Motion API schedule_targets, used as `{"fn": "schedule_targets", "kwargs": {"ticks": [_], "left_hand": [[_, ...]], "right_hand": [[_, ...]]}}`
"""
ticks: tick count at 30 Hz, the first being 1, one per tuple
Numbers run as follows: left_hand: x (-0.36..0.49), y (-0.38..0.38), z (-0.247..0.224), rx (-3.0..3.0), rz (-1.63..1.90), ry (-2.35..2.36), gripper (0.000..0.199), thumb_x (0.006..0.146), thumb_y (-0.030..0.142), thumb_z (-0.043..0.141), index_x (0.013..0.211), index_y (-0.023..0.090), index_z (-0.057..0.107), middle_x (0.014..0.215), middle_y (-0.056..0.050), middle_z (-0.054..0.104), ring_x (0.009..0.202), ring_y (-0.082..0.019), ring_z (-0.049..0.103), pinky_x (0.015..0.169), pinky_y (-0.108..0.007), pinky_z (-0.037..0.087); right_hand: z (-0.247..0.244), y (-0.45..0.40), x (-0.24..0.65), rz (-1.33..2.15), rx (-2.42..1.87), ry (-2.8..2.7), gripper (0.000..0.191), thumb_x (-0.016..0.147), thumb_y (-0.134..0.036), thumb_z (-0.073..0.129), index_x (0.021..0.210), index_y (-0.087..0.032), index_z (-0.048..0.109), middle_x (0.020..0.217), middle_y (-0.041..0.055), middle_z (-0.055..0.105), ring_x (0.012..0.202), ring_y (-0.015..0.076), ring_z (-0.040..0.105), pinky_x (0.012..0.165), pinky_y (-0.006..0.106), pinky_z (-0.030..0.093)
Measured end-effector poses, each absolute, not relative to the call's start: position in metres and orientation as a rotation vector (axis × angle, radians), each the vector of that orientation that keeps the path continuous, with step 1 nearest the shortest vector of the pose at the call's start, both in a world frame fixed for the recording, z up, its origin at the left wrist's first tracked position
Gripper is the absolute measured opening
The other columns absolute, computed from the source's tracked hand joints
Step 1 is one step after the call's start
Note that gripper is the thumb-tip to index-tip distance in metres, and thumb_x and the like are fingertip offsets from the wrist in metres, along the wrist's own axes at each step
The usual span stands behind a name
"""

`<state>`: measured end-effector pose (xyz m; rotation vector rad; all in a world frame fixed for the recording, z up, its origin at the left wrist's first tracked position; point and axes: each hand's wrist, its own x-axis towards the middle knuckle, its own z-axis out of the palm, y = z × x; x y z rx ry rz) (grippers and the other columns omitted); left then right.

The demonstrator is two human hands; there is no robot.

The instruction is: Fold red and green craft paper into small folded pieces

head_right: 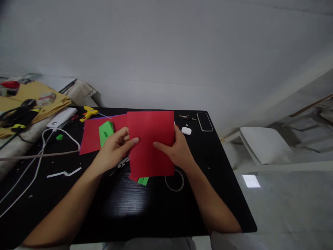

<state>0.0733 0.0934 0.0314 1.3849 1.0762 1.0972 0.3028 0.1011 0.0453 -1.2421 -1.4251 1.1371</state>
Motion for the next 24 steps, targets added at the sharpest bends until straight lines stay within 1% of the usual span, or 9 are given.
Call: {"fn": "schedule_targets", "kwargs": {"ticks": [3, 6, 11, 14, 17, 19, 21, 24], "left_hand": [[0.078, 0.092, 0.027, 1.406, 1.056, 1.074, 0.035, 0.088, 0.043, 0.079, 0.112, 0.023, 0.064, 0.083, -0.001, 0.072, 0.072, -0.018, 0.069, 0.063, -0.028, 0.056], [0.082, 0.09, 0.024, 1.449, 1.019, 1.12, 0.042, 0.085, 0.042, 0.083, 0.116, 0.024, 0.063, 0.084, -0.001, 0.072, 0.077, -0.021, 0.071, 0.066, -0.031, 0.058], [0.086, 0.089, 0.02, 1.529, 0.997, 1.176, 0.037, 0.087, 0.04, 0.08, 0.116, 0.024, 0.065, 0.084, -0.002, 0.073, 0.076, -0.022, 0.071, 0.065, -0.033, 0.059], [0.085, 0.092, 0.017, 1.533, 1.055, 1.182, 0.034, 0.089, 0.038, 0.079, 0.117, 0.024, 0.066, 0.085, -0.002, 0.073, 0.071, -0.02, 0.07, 0.064, -0.032, 0.058], [0.083, 0.095, 0.015, 1.505, 1.134, 1.198, 0.028, 0.089, 0.037, 0.079, 0.11, 0.023, 0.066, 0.081, -0.001, 0.071, 0.068, -0.018, 0.067, 0.062, -0.03, 0.055], [0.081, 0.096, 0.015, 1.487, 1.182, 1.188, 0.026, 0.09, 0.038, 0.078, 0.107, 0.023, 0.065, 0.081, 0.0, 0.069, 0.069, -0.018, 0.066, 0.063, -0.03, 0.055], [0.081, 0.097, 0.015, 1.475, 1.217, 1.162, 0.026, 0.091, 0.038, 0.078, 0.106, 0.023, 0.064, 0.082, 0.0, 0.068, 0.073, -0.018, 0.067, 0.064, -0.03, 0.055], [0.081, 0.096, 0.016, 1.474, 1.236, 1.149, 0.025, 0.091, 0.04, 0.078, 0.101, 0.024, 0.062, 0.082, 0.0, 0.068, 0.075, -0.018, 0.067, 0.065, -0.03, 0.056]], "right_hand": [[0.041, 0.101, 0.3, 1.001, -1.257, -1.431, 0.052, 0.076, -0.036, 0.089, 0.121, -0.027, 0.064, 0.119, 0.0088, 0.075, 0.104, 0.0314, 0.073, 0.091, 0.051, 0.062], [0.036, 0.102, 0.298, 0.868, -1.264, -1.408, 0.045, 0.077, -0.036, 0.087, 0.114, -0.026, 0.063, 0.114, 0.007, 0.074, 0.098, 0.0297, 0.072, 0.085, 0.05, 0.063], [0.034, 0.102, 0.298, 0.779, -1.291, -1.402, 0.042, 0.078, -0.035, 0.087, 0.111, -0.027, 0.062, 0.112, 0.0069, 0.073, 0.098, 0.0304, 0.071, 0.085, 0.051, 0.062], [0.036, 0.103, 0.298, 0.906, -1.252, -1.384, 0.048, 0.076, -0.037, 0.089, 0.115, -0.028, 0.063, 0.116, 0.0078, 0.074, 0.103, 0.0316, 0.073, 0.089, 0.053, 0.063], [0.037, 0.104, 0.3, 1.127, -1.15, -1.395, 0.058, 0.074, -0.038, 0.092, 0.124, -0.029, 0.063, 0.125, 0.0077, 0.074, 0.111, 0.0322, 0.073, 0.094, 0.054, 0.064], [0.037, 0.104, 0.301, 1.218, -1.112, -1.411, 0.065, 0.073, -0.036, 0.093, 0.13, -0.03, 0.062, 0.13, 0.0073, 0.073, 0.116, 0.0326, 0.072, 0.098, 0.055, 0.063], [0.037, 0.103, 0.302, 1.238, -1.131, -1.425, 0.069, 0.072, -0.034, 0.093, 0.133, -0.03, 0.061, 0.134, 0.0079, 0.072, 0.12, 0.0334, 0.071, 0.102, 0.056, 0.061], [0.036, 0.103, 0.301, 1.174, -1.166, -1.465, 0.068, 0.073, -0.034, 0.092, 0.134, -0.029, 0.061, 0.135, 0.0093, 0.071, 0.12, 0.0343, 0.07, 0.102, 0.058, 0.06]]}}
